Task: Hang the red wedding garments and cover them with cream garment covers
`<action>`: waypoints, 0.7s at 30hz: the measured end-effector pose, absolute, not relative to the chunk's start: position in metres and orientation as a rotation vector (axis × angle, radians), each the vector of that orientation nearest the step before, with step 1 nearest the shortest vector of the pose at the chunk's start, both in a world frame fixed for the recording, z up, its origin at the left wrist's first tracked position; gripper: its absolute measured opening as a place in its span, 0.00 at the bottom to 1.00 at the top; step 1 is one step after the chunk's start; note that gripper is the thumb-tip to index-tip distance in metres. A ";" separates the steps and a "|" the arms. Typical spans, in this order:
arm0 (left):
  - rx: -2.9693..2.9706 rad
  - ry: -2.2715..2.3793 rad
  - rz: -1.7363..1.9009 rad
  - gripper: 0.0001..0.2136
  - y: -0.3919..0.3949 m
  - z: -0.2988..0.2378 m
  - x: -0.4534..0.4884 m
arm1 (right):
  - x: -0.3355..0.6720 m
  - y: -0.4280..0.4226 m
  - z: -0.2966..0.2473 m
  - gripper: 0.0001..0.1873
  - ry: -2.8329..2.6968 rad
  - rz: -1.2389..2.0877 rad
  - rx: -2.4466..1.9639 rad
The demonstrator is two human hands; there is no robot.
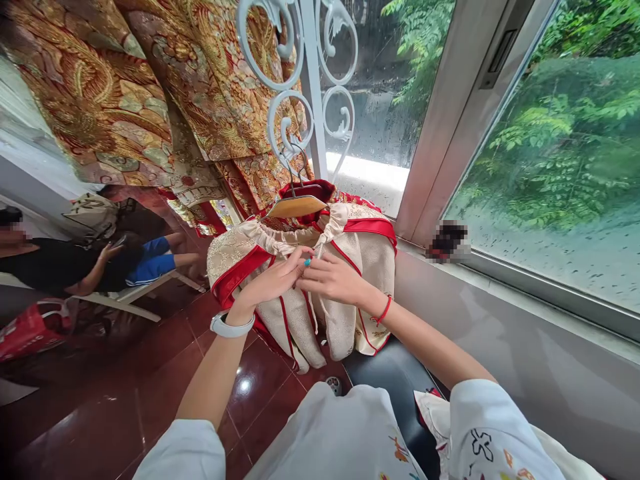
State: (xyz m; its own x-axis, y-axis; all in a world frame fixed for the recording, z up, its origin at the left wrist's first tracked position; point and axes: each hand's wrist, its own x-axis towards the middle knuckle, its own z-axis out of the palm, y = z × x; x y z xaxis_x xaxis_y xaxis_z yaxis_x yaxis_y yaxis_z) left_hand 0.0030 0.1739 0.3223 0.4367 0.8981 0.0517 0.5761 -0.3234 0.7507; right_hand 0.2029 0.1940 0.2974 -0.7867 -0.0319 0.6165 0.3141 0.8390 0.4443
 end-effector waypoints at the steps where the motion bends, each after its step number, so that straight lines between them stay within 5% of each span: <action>1: 1.993 1.219 0.649 0.16 0.176 0.320 0.002 | 0.203 0.194 0.300 0.14 -2.379 -0.666 -0.221; 8: 1.231 0.928 1.025 0.15 0.177 0.311 0.004 | 0.200 0.190 0.299 0.14 -2.366 -0.502 -0.197; 16: 0.719 0.198 2.034 0.09 0.103 0.335 -0.081 | 0.229 0.175 0.269 0.32 -2.134 0.440 -0.564; 21: 0.625 0.306 2.333 0.05 0.065 0.313 -0.149 | 0.245 0.200 0.247 0.32 -1.910 0.332 -0.867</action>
